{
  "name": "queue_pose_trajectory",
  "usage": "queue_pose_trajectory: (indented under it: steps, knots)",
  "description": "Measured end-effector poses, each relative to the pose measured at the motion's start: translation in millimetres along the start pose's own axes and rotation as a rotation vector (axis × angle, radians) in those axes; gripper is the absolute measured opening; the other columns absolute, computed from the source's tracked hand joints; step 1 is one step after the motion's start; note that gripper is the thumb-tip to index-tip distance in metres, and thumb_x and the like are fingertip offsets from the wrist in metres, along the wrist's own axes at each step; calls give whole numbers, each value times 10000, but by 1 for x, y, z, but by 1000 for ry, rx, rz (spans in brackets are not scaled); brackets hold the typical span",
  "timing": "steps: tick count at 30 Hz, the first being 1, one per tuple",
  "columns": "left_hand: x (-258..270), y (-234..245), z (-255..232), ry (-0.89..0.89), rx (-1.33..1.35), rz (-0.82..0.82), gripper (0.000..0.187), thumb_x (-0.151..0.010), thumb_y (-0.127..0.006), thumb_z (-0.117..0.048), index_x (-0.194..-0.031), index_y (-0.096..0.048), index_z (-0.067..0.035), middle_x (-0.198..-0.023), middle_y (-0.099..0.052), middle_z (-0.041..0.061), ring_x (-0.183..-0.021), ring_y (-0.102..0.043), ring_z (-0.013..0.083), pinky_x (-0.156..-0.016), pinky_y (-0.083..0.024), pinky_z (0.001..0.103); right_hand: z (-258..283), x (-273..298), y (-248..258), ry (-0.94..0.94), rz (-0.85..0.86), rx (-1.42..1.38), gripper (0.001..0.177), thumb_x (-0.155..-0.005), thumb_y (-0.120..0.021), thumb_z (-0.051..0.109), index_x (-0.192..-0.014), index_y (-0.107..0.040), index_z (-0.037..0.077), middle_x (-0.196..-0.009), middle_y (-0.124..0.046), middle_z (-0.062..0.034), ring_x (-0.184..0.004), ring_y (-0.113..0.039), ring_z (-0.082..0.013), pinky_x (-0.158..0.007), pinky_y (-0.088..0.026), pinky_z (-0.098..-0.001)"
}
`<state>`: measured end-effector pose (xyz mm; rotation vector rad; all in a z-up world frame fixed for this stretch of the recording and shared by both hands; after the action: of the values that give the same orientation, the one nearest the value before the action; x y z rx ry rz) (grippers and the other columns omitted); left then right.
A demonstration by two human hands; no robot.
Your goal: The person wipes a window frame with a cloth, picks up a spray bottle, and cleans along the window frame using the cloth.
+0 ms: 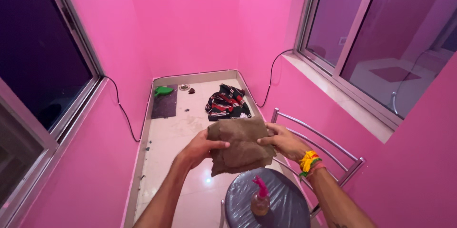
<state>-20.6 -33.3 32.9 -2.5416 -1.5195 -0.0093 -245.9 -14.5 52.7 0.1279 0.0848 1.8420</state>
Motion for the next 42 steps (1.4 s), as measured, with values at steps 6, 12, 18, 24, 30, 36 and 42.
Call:
queue_pose_trajectory:
  steps: [6, 12, 18, 24, 30, 36, 42]
  knots:
    - [4, -10, -8, -263, 22, -17, 375, -810, -798, -49, -1176, -718, -31, -1013, -750, 36, -864, -675, 129, -691, -557, 289, 8, 23, 6, -40, -120, -207, 562, -821, -623, -62, -1355, -576, 108, -951, -709, 10, -821, -687, -79, -640, -560, -234]
    - [9, -13, 2, -408, 37, -95, 247, -876, -721, 48, -1124, -712, 42, -1007, -750, 39, -907, -698, 97, -787, -596, 253, -5, 26, 6, 99, -89, -286, 367, -899, -574, -98, -1231, -690, 7, -1119, -756, -82, -909, -730, -131, -772, -619, -246]
    - [3, 0, 33, -287, 207, -173, 379, -907, -554, 90, -1240, -702, -14, -1022, -754, 91, -861, -716, 153, -726, -599, 274, -19, 13, 29, 191, -230, 9, 361, -763, -443, -161, -875, -752, -11, -1113, -783, -21, -824, -719, -133, -610, -552, -253]
    - [-20, 17, 49, -228, 453, -172, 318, -942, -477, 74, -1173, -685, 5, -1015, -738, 157, -829, -741, 258, -677, -644, 385, -42, -2, 15, 53, -220, -102, 238, -953, -507, -13, -941, -701, 124, -872, -657, -34, -724, -593, -109, -587, -468, -240]
    - [-11, 12, 40, -199, 395, 3, 360, -967, -471, 95, -1269, -633, -12, -1148, -707, 132, -998, -716, 222, -858, -614, 392, -40, 1, 3, -12, -99, -240, 191, -985, -468, 113, -975, -658, 121, -983, -666, -19, -897, -658, -100, -745, -583, -264]
    - [1, -5, 24, -114, 601, 87, 497, -879, -410, -162, -1296, -637, -16, -1184, -739, 168, -1078, -727, 262, -911, -612, 402, -36, 8, 6, -16, -73, -476, 399, -999, -465, 334, -1009, -723, 29, -955, -686, -81, -876, -679, -162, -765, -605, -305]
    - [-15, 5, 33, -90, 168, -61, 460, -898, -755, -253, -1238, -697, 52, -1091, -735, 144, -924, -715, 210, -776, -586, 355, -26, 3, 0, 71, -114, -46, 378, -859, -719, 43, -1231, -654, 73, -993, -672, -35, -867, -669, -109, -723, -568, -272]
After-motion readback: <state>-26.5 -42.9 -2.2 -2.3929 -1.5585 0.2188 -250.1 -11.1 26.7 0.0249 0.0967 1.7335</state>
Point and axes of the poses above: each hand's wrist, its own x-axis away from the middle knuckle, its own y-axis out of the back of the hand, z = x × y, the point moved 9 cm from there along -x, towards the middle knuckle
